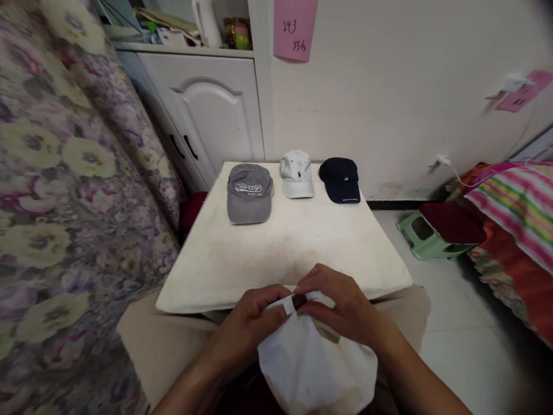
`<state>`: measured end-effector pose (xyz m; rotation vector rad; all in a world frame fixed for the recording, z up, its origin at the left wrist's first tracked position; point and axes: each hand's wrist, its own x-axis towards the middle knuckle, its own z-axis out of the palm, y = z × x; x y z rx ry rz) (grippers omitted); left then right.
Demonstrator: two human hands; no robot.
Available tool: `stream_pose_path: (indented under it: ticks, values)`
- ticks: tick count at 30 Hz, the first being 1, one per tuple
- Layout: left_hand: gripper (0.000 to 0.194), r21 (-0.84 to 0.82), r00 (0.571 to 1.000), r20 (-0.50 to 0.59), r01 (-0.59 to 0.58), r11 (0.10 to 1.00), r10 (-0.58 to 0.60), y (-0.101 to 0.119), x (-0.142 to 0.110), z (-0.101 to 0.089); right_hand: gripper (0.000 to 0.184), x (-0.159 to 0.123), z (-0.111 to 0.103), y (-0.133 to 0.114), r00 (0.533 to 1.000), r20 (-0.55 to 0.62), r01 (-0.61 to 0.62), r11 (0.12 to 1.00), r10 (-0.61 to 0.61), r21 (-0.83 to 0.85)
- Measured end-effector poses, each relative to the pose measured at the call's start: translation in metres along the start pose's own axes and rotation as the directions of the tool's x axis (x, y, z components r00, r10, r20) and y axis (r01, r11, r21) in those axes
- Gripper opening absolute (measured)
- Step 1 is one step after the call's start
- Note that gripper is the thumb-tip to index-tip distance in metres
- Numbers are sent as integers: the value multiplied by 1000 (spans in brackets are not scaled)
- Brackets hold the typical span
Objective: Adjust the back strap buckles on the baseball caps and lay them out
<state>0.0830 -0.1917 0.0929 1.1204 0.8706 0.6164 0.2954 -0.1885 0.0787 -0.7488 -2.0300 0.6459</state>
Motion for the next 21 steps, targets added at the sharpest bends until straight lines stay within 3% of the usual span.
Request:
stream_pose_path:
  ticks: [4,8,13,21]
  values:
    - [23,-46,998,-56,15,999,-17,-4,4,4,21,0,-1,2,1000,-4,6,1000,-6,12]
    - [24,-81,994,-101,36,996,-45,-9,6,5,19,2,-1,1,999,-40,3,994,-7,-111]
    - [20,-53,986,-158,38,998,-46,-10,8,5,30,6,4,-3,992,-105,43,972,-69,-232]
    - [21,77,971,-237,-5,997,23,-6,5,11,12,6,6,-11,994,-99,19,964,-47,-267]
